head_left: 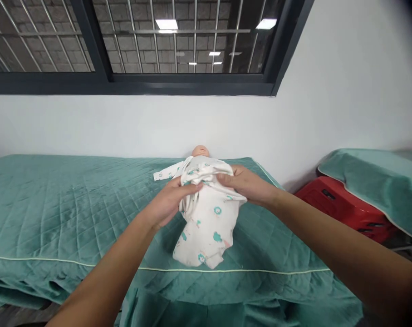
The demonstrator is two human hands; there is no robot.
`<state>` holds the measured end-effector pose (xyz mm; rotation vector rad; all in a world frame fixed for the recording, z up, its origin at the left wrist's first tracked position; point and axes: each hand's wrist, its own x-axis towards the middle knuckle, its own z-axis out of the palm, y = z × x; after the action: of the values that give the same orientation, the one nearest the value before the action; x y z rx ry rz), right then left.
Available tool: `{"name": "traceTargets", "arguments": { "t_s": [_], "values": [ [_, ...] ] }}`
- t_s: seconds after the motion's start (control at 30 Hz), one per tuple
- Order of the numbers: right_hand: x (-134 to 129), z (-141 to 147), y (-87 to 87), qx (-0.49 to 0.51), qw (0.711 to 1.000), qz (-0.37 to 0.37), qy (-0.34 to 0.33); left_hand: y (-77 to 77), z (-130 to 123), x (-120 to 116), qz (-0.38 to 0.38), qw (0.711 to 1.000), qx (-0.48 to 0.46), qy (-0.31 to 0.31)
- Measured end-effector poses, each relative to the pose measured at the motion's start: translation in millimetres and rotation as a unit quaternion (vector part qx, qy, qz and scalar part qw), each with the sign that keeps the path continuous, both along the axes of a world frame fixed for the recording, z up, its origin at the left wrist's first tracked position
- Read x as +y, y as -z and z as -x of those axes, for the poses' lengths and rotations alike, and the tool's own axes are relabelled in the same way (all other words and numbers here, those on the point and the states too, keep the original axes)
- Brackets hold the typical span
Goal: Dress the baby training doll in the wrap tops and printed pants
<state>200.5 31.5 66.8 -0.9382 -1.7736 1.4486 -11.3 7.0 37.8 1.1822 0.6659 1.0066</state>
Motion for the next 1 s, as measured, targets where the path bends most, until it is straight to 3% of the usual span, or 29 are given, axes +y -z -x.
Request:
{"name": "traceTargets", "arguments": {
  "t_s": [0.1, 0.17, 0.27, 0.37, 0.43, 0.63, 0.7, 0.83, 0.93, 1.0],
  "values": [
    [0.3, -1.4, 5.9, -0.108, 0.99, 0.027, -0.087, 2.2, -6.3, 3.4, 0.003, 0.999, -0.04, -0.02],
    [-0.9, 1.1, 9.7, -0.121, 0.987, 0.044, -0.096, 4.3, -10.2, 3.2, 0.018, 0.999, -0.044, -0.012],
    [-0.4, 4.7, 13.2, -0.014, 0.998, 0.045, -0.032, 7.3, -10.6, -0.4, 0.034, 0.999, -0.03, 0.012],
    [2.0, 3.1, 12.8, 0.118, 0.991, 0.056, 0.039, 6.6, -4.9, -5.1, 0.024, 0.991, 0.062, 0.114],
    [2.2, -0.4, 12.0, 0.137, 0.987, 0.07, 0.048, 4.6, -1.6, -6.1, 0.02, 0.981, 0.11, 0.16],
    [-6.9, -4.6, 17.1, -0.052, 0.985, 0.052, -0.156, 9.4, -4.9, 2.9, 0.002, 0.999, 0.031, 0.008],
    [-8.5, -1.9, 21.4, -0.077, 0.986, 0.047, -0.138, 14.4, -6.2, 3.9, 0.013, 1.0, 0.017, 0.005],
    [-4.0, 0.2, 31.6, 0.078, 0.994, 0.068, -0.023, 20.1, -1.8, -1.4, 0.063, 0.995, 0.047, 0.061],
    [-2.6, -2.0, 38.1, 0.199, 0.971, 0.13, -0.02, 19.3, 2.6, -4.9, 0.066, 0.986, 0.078, 0.132],
    [-6.6, -2.4, 42.1, 0.218, 0.96, 0.173, -0.031, 19.7, 2.3, -4.5, 0.057, 0.991, 0.041, 0.111]
  ]
}}
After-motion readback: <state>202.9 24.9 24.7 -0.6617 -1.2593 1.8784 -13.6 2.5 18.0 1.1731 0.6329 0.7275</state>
